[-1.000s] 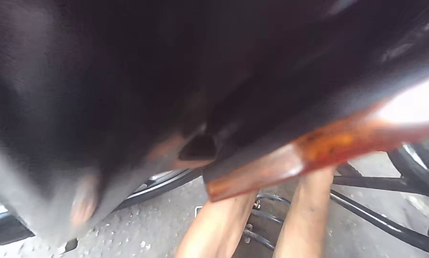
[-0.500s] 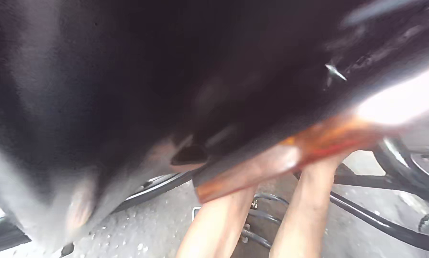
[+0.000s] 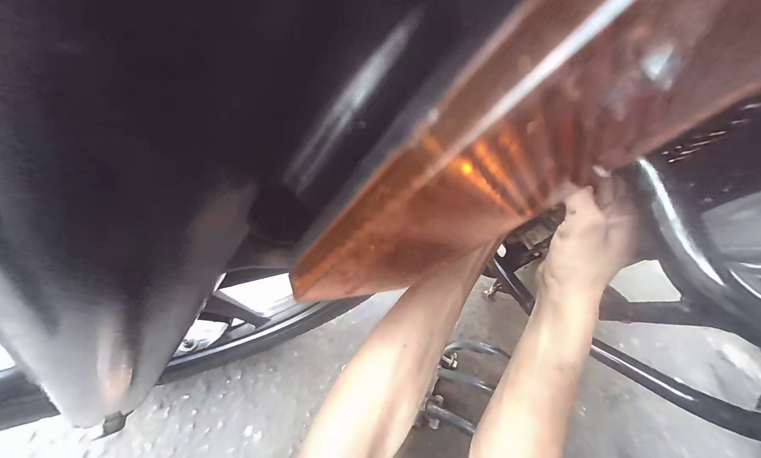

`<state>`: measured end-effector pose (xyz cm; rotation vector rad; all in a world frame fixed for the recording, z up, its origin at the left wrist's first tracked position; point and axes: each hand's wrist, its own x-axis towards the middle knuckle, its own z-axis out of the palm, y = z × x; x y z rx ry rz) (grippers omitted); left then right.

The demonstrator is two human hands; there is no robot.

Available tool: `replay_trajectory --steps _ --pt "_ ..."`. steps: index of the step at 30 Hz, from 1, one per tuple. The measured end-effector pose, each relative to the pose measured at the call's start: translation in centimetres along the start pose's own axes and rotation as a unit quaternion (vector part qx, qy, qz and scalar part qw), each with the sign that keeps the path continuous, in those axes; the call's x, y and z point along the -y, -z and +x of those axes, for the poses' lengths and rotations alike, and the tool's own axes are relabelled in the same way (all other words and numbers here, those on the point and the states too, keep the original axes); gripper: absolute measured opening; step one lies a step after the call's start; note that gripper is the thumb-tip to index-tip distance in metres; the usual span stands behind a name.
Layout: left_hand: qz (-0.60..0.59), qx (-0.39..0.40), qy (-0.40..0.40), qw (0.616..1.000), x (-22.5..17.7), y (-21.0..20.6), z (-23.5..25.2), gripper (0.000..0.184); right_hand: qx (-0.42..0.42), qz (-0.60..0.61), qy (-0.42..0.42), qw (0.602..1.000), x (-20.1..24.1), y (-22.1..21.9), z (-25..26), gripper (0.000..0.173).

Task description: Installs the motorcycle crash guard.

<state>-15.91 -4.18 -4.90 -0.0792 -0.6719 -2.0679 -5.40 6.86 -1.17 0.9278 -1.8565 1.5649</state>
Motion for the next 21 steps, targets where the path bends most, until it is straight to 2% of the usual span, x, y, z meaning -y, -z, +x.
replay_trajectory --steps 1,3,4,6,9,12,18,21 --pt "-0.011 0.002 0.002 1.0 0.0 0.0 0.0 0.028 0.011 0.001 0.016 1.0 0.2 0.0 -0.2 0.03" --pt "-0.018 -0.007 0.012 1.0 -0.1 0.0 0.0 0.027 0.017 -0.006 0.073 0.997 0.2 0.1 -0.5 0.041" --pt "-0.023 -0.011 0.019 0.999 -0.2 0.0 -0.1 0.027 0.003 -0.019 0.094 0.995 0.1 0.1 -0.5 0.044" --pt "-0.035 -0.013 0.029 0.999 -0.2 0.1 -0.2 0.029 -0.083 -0.042 0.105 0.99 0.2 -0.6 -0.7 0.038" --pt "-0.049 -0.02 0.032 0.998 -0.1 0.1 -0.1 0.032 -0.147 -0.003 0.037 0.988 2.4 -2.0 -1.0 0.022" --pt "-0.043 -0.026 0.032 0.998 -0.1 0.0 -0.1 0.033 -0.144 0.043 -0.02 0.988 3.5 -2.1 -0.8 0.021" --pt "-0.033 -0.02 0.035 0.999 -0.1 0.2 -0.1 0.034 -0.133 0.08 -0.013 0.988 3.6 -2.1 -0.6 0.019" --pt "-0.003 -0.005 0.026 1.0 0.0 0.2 0.0 0.034 -0.117 0.058 -0.017 0.991 3.5 -1.7 -0.5 0.021"
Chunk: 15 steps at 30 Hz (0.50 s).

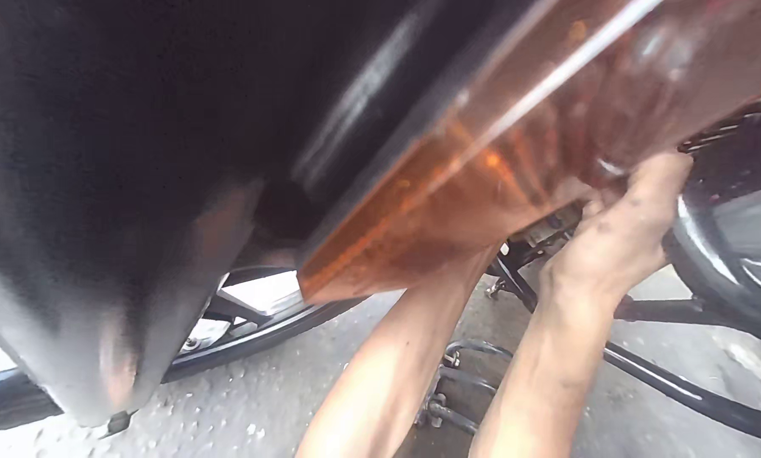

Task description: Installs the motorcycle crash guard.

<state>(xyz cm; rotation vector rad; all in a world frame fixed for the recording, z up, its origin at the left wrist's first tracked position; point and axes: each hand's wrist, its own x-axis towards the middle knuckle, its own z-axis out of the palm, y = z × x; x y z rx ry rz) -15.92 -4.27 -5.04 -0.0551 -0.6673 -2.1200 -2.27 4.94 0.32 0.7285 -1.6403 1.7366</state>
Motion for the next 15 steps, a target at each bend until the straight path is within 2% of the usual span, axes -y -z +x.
replay_trajectory --steps 6,9,12,15 --pt "0.045 0.017 -0.051 0.998 -0.4 -0.2 0.3 0.027 0.032 -0.043 -0.01 0.999 -0.3 0.2 0.1 0.031" --pt "0.045 0.0 -0.043 0.998 -0.8 -0.5 0.2 0.021 0.016 -0.049 -0.017 0.999 0.0 0.0 0.1 0.026" --pt "0.043 0.001 -0.05 0.998 -0.9 -0.1 0.0 0.022 0.033 -0.035 -0.042 0.998 0.0 0.0 0.1 0.031" --pt "0.074 0.007 -0.054 0.996 -3.9 -0.7 -2.3 0.025 0.063 -0.018 -0.084 0.994 0.4 -0.3 -0.1 0.042"
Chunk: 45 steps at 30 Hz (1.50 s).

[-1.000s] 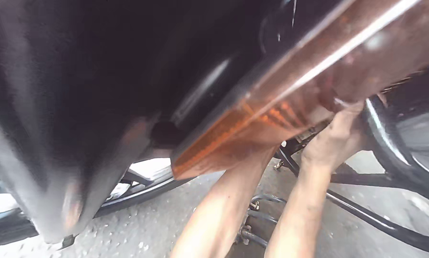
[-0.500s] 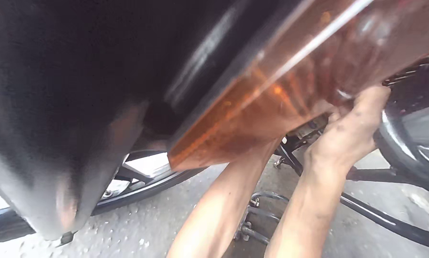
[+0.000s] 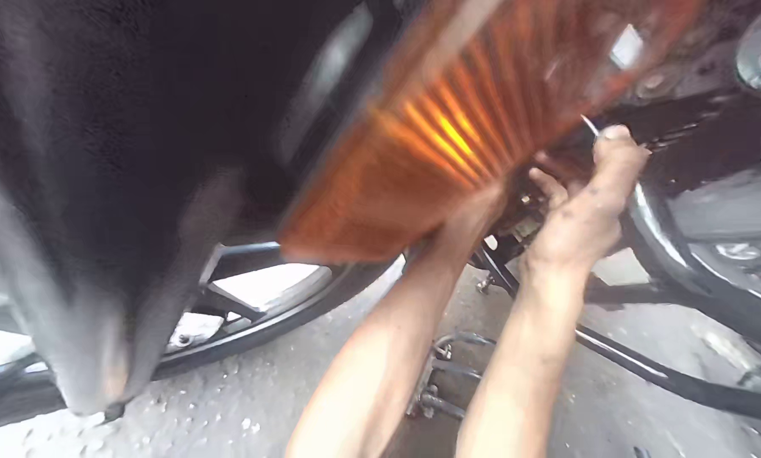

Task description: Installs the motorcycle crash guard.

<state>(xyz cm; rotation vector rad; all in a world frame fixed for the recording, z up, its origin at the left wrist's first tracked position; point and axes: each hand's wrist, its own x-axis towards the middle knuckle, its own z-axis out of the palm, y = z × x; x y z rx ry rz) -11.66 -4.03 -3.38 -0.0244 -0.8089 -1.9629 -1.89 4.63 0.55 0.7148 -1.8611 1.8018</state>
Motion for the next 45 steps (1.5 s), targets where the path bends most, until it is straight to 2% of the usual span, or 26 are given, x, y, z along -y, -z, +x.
replay_trajectory --steps 2,3,6,9,14,16,18,21,26,29,33,38,42,45 --pt "0.02 -0.002 0.068 0.997 -4.2 -1.3 -1.9 0.022 0.011 0.002 0.007 1.0 0.0 0.1 0.2 0.046" --pt "0.009 -0.009 0.095 0.995 -4.8 -1.6 -2.2 0.021 0.007 -0.004 0.013 1.0 0.0 0.3 0.3 0.045" --pt "-0.021 -0.002 0.158 0.987 -5.1 -1.0 -2.3 0.022 0.026 -0.029 0.033 0.999 -0.3 0.3 0.8 0.041" --pt "0.014 0.015 0.211 0.977 -4.9 -0.3 -2.8 0.021 0.049 -0.057 0.042 0.996 -0.9 0.6 1.1 0.041" --pt "0.038 0.029 0.189 0.981 -5.8 -0.1 -3.7 0.017 0.057 -0.07 0.024 0.996 -0.7 1.2 1.2 0.044" --pt "0.005 0.012 0.213 0.977 -6.3 -0.3 -3.7 0.022 0.056 -0.061 0.014 0.996 -0.8 1.2 1.2 0.043" --pt "-0.058 0.024 0.206 0.977 -5.5 -0.3 -3.2 0.024 0.043 -0.071 0.016 0.996 -0.9 1.3 1.2 0.043" --pt "-0.119 0.063 0.185 0.973 -4.4 -0.4 -2.5 0.038 -0.024 -0.062 0.074 0.995 -1.2 1.2 1.5 0.04" --pt "-0.103 0.047 0.165 0.98 -4.2 -0.3 -2.8 0.037 0.006 0.008 0.19 0.982 -1.6 1.2 1.2 0.032" --pt "-0.076 0.04 0.175 0.981 -4.3 -0.2 -2.8 0.044 0.006 0.021 0.198 0.98 -0.8 1.1 0.7 0.035" --pt "-0.098 0.002 0.181 0.979 -3.7 -0.4 -3.2 0.042 -0.002 0.0 0.21 0.978 -1.2 1.1 1.0 0.027" --pt "-0.139 0.041 0.149 0.978 -1.2 0.1 -1.6 0.048 -0.043 -0.022 0.234 0.971 -1.5 0.7 0.5 0.027" --pt "-0.138 0.0 0.183 0.973 -1.7 -0.7 -1.0 0.041 -0.022 -0.041 0.229 0.972 -1.8 1.1 0.7 0.03" --pt "-0.119 0.013 0.167 0.979 -2.3 -1.1 -1.4 0.035 0.004 -0.048 0.216 0.975 -1.9 1.6 0.8 0.036"
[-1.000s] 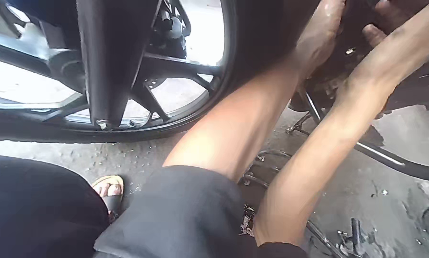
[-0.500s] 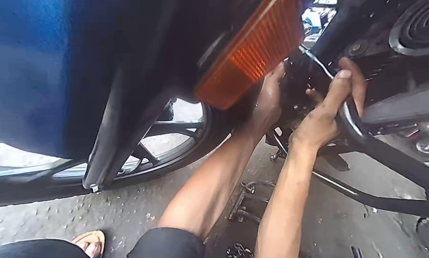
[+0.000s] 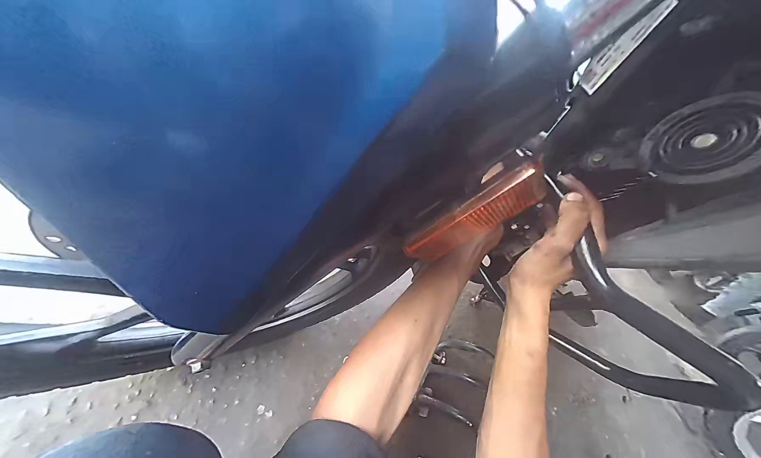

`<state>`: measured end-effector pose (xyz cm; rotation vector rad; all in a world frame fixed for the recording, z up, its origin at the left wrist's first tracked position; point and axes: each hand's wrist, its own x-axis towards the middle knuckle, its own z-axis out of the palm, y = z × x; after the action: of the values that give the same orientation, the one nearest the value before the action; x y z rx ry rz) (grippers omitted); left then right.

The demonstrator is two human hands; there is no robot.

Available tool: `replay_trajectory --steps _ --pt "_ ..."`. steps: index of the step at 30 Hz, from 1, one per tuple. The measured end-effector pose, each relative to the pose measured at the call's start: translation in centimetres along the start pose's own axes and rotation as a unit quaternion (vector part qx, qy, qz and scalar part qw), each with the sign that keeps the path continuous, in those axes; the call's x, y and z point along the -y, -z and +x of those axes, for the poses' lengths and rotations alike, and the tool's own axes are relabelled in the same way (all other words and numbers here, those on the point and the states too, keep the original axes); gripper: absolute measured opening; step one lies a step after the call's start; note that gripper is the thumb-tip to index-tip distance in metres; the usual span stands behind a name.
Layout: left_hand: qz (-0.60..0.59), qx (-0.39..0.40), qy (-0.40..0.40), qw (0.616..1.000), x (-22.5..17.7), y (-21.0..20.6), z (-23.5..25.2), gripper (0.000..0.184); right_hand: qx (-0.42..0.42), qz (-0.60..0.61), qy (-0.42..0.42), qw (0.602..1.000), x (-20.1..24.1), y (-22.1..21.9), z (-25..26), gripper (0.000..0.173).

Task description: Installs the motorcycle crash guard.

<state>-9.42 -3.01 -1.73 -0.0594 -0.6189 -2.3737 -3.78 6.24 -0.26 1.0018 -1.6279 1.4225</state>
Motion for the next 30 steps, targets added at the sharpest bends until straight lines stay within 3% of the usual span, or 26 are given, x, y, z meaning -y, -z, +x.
replay_trajectory --steps 3,7,13,19,24,27,30 --pt "0.023 -0.004 -0.043 0.999 -0.4 -0.1 -0.3 0.03 0.016 0.017 -0.076 0.997 0.3 0.1 -0.2 0.041" --pt "0.03 -0.022 -0.059 0.998 -0.7 -0.8 -0.3 0.022 -0.033 -0.002 -0.092 0.995 0.9 -0.4 0.0 0.036" --pt "0.033 -0.047 -0.06 0.997 -0.9 -1.0 -0.2 0.02 -0.059 0.02 -0.106 0.992 1.0 -1.1 0.4 0.034" --pt "0.057 -0.052 -0.068 0.995 -0.3 -1.2 -0.2 0.028 -0.092 0.085 -0.208 0.97 1.6 -1.9 0.5 0.039" --pt "0.065 -0.016 -0.081 0.995 -0.9 -1.4 -0.2 0.033 -0.032 0.064 -0.241 0.968 2.3 -1.4 0.9 0.048" --pt "0.06 -0.027 -0.097 0.993 -0.6 -1.6 -0.5 0.028 0.002 0.027 -0.28 0.96 3.5 -0.7 0.8 0.051" --pt "0.05 -0.033 -0.116 0.991 -0.7 -1.8 -0.6 0.027 0.048 -0.008 -0.267 0.962 2.9 0.4 1.0 0.052"
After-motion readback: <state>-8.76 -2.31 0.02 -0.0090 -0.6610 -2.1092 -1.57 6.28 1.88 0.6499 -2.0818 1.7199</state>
